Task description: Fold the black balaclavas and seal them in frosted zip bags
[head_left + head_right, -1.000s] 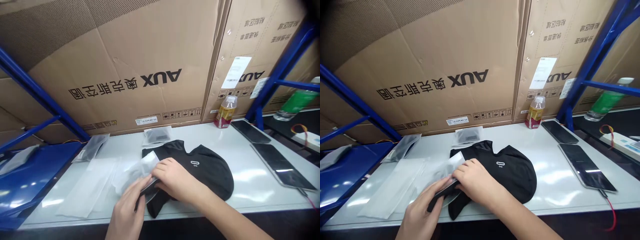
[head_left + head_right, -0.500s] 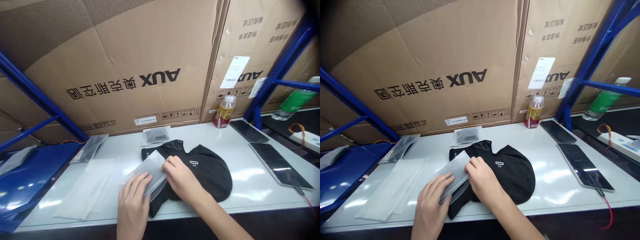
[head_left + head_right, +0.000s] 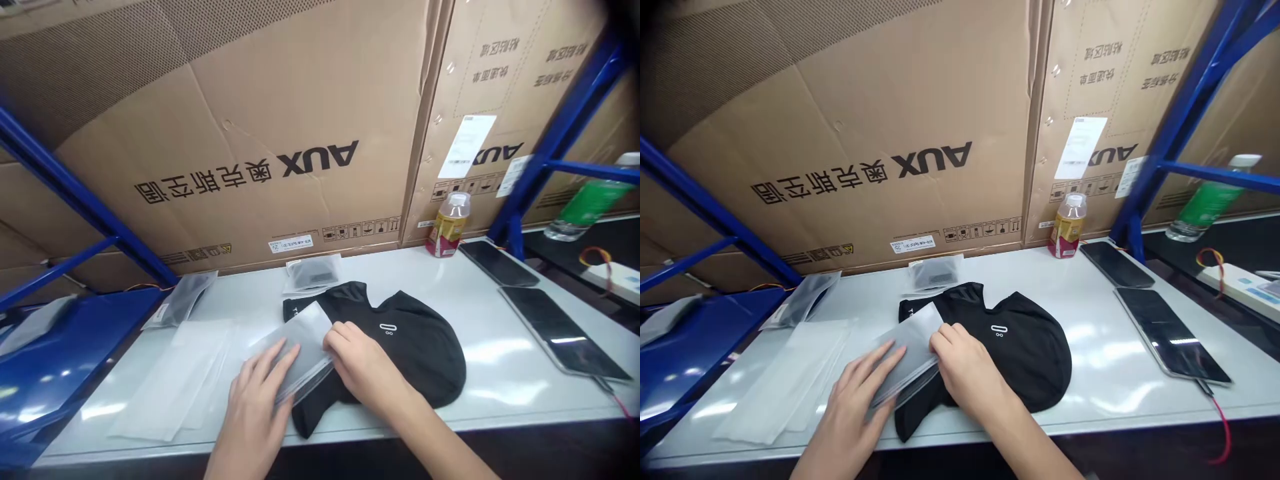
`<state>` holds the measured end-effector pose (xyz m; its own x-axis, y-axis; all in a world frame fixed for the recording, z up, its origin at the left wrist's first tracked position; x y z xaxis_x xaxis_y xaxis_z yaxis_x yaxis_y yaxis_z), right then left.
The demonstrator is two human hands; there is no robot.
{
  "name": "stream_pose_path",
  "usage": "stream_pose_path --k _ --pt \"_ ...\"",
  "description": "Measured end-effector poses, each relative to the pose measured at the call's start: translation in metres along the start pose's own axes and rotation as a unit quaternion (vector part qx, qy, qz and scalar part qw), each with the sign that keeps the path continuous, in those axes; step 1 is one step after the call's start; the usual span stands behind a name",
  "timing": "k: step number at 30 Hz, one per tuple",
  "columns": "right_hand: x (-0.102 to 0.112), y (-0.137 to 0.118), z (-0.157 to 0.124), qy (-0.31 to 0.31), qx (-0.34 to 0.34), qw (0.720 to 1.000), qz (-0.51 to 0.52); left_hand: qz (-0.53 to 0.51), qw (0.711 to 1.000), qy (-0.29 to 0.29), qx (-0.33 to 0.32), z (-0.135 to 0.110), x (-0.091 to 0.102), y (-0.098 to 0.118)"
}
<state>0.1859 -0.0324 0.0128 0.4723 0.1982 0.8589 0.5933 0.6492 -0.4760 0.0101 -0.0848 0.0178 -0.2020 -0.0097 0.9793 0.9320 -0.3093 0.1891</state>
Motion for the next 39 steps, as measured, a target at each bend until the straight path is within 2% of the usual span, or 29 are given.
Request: stream_pose_path --k 3,6,11,17,21,24,27,29,31,33,35,37,39 --pt "-0.001 0.000 0.000 -0.002 -0.008 1.000 -0.003 -0.026 0.999 -0.007 -0.018 0.000 0.001 -0.007" --pt "-0.003 -0.001 0.001 -0.004 -0.016 1.000 -0.012 -0.023 1.000 0.009 0.001 0.000 -0.001 -0.015" --pt "-0.004 -0.003 0.003 -0.004 -0.025 0.999 -0.022 -0.002 1.000 -0.006 -0.008 -0.002 -0.004 -0.005" --pt "0.000 -0.006 0.006 0.000 -0.033 0.999 -0.023 0.013 0.997 0.071 -0.031 -0.004 -0.003 0.000" --pt "0.003 -0.006 0.005 0.005 -0.028 1.000 -0.010 0.054 0.993 0.089 -0.062 -0.003 -0.006 0.001" --pt "0.011 -0.012 0.001 0.011 -0.006 1.000 0.010 0.033 0.983 0.161 -0.084 -0.011 0.011 0.006" --pt "0.032 -0.021 -0.009 0.056 0.019 0.998 0.027 -0.014 0.955 0.279 -0.102 -0.020 0.037 0.018" --pt "0.047 -0.020 -0.019 0.089 0.023 0.996 0.021 -0.022 0.942 0.316 -0.110 -0.016 0.045 0.029" --pt "0.054 -0.009 -0.028 0.086 0.009 0.996 0.016 -0.009 0.957 0.270 -0.103 0.002 0.039 0.039" --pt "0.050 0.010 -0.036 0.038 -0.001 0.999 0.028 0.004 0.980 0.178 -0.091 0.024 0.026 0.045" --pt "0.042 0.030 -0.045 -0.015 0.005 0.999 0.046 0.018 0.990 0.108 -0.092 0.038 0.014 0.050" --pt "0.039 0.047 -0.055 -0.029 0.018 0.998 0.048 0.050 0.988 0.069 -0.130 0.043 0.005 0.061" --pt "0.040 0.055 -0.061 -0.009 0.029 0.999 0.021 0.082 0.978 0.048 -0.186 0.045 -0.004 0.075"
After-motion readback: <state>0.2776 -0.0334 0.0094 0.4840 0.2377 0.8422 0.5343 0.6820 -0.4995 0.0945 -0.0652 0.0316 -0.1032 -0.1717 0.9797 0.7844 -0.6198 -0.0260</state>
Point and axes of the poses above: each hand's wrist, its own z-axis towards the middle knuckle, its own x-axis out of the back of the hand, y = z × x, the point moved 9 cm from there along z, towards the middle knuckle, and after that the axes turned 15 degrees about -y, right-handed, at the moved point
